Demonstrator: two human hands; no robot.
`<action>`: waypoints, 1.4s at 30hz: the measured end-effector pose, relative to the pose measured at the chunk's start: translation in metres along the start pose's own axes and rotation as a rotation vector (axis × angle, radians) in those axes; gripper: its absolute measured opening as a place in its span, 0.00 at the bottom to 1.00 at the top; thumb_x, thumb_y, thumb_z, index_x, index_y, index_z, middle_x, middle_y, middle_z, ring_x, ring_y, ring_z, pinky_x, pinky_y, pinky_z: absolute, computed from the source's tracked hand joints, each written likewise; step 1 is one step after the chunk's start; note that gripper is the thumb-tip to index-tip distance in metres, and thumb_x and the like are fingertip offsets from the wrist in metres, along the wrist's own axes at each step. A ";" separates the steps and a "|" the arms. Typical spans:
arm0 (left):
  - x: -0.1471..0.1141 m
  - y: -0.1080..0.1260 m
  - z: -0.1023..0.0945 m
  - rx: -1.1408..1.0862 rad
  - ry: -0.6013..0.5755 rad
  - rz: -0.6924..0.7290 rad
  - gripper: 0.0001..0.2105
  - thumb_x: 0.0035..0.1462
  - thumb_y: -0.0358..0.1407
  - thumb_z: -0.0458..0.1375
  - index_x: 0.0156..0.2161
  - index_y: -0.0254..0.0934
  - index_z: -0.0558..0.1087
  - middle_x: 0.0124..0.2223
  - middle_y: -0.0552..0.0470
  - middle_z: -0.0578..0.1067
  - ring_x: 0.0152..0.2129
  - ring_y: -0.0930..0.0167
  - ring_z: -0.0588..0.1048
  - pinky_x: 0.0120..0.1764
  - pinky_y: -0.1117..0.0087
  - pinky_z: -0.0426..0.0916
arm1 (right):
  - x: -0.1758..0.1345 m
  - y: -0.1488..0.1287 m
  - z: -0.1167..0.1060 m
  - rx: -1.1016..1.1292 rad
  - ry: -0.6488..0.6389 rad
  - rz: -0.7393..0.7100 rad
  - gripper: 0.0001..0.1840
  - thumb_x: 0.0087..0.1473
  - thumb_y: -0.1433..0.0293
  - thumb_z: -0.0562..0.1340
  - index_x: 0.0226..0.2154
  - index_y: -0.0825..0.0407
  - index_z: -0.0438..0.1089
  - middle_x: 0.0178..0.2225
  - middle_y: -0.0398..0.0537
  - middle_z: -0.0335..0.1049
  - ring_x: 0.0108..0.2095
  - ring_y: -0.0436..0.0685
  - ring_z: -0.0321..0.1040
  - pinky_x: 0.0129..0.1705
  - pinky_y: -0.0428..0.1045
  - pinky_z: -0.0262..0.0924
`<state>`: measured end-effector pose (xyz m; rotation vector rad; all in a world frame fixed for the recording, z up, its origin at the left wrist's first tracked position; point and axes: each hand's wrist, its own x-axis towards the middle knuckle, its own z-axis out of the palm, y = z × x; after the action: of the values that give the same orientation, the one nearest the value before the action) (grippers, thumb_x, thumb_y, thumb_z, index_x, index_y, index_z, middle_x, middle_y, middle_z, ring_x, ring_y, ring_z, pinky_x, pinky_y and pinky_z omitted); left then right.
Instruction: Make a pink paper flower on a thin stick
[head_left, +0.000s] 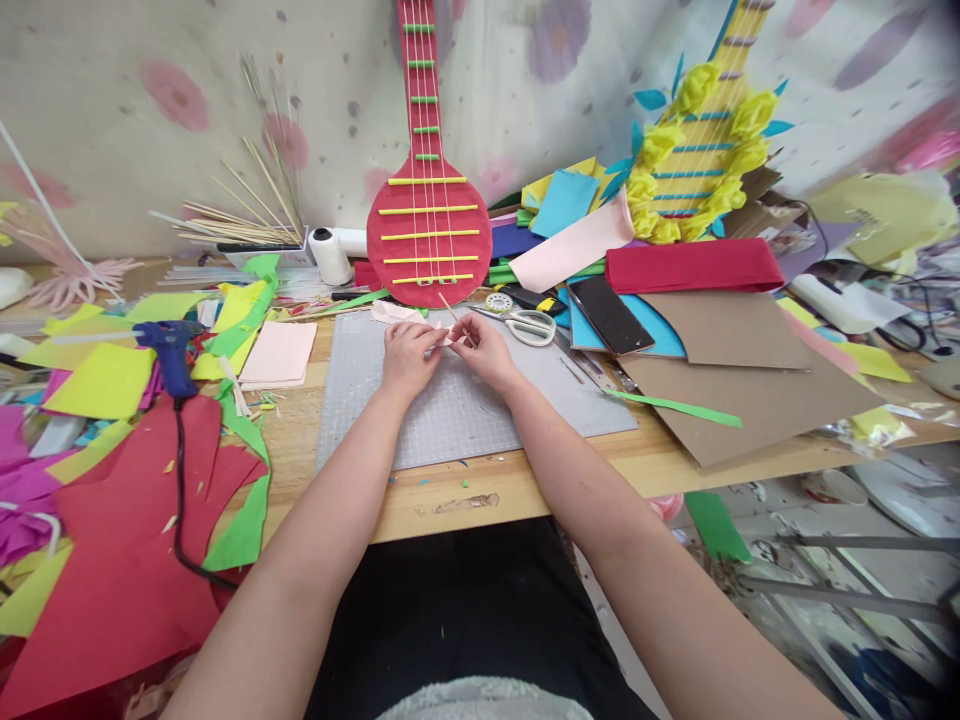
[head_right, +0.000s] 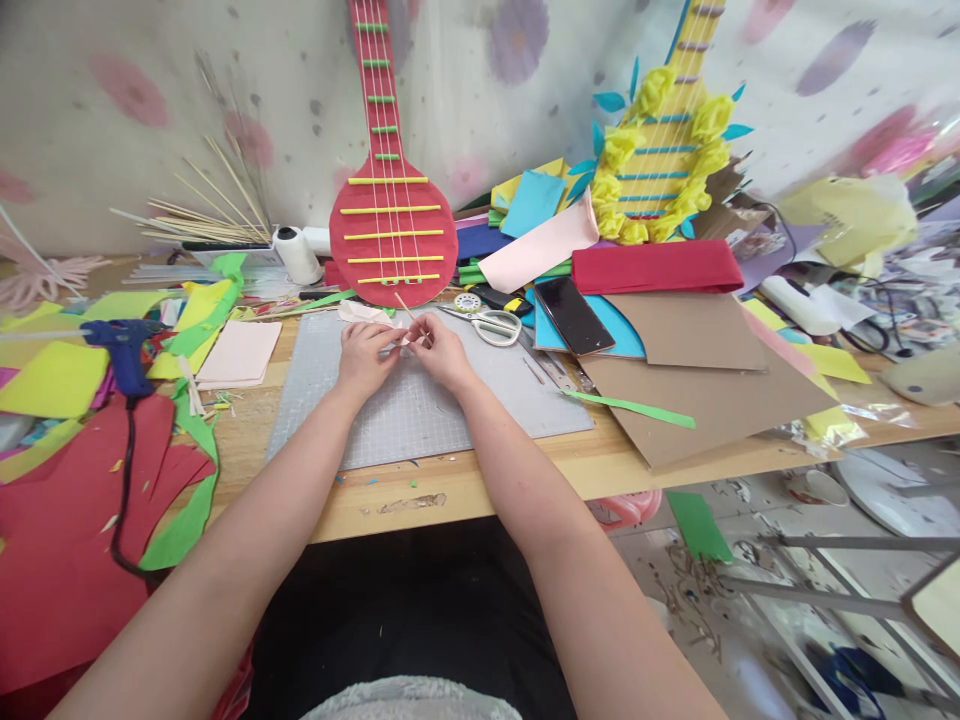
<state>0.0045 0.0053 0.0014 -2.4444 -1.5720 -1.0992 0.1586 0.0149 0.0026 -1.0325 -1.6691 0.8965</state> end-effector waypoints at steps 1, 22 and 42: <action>0.000 0.000 0.000 0.001 0.008 -0.001 0.12 0.52 0.31 0.55 0.41 0.44 0.74 0.39 0.51 0.76 0.41 0.66 0.69 0.48 0.59 0.56 | 0.000 -0.001 0.000 -0.009 -0.004 -0.005 0.09 0.42 0.69 0.59 0.29 0.51 0.58 0.27 0.37 0.62 0.20 0.44 0.51 0.26 0.44 0.50; -0.003 0.010 -0.003 -0.067 0.121 -0.158 0.08 0.53 0.32 0.55 0.36 0.42 0.76 0.38 0.52 0.77 0.39 0.66 0.71 0.47 0.61 0.58 | -0.006 -0.016 -0.002 -0.302 -0.024 -0.137 0.06 0.47 0.71 0.56 0.32 0.51 0.61 0.31 0.41 0.67 0.23 0.46 0.58 0.30 0.45 0.54; -0.002 0.011 -0.001 -0.192 0.129 -0.227 0.09 0.52 0.31 0.54 0.37 0.40 0.75 0.37 0.51 0.77 0.36 0.68 0.73 0.45 0.63 0.62 | -0.008 -0.014 0.008 -0.382 0.019 -0.119 0.07 0.48 0.70 0.55 0.34 0.50 0.62 0.33 0.41 0.68 0.25 0.47 0.60 0.30 0.45 0.55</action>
<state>0.0127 -0.0020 0.0042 -2.2893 -1.8146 -1.4755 0.1491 0.0014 0.0104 -1.1739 -1.9084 0.4975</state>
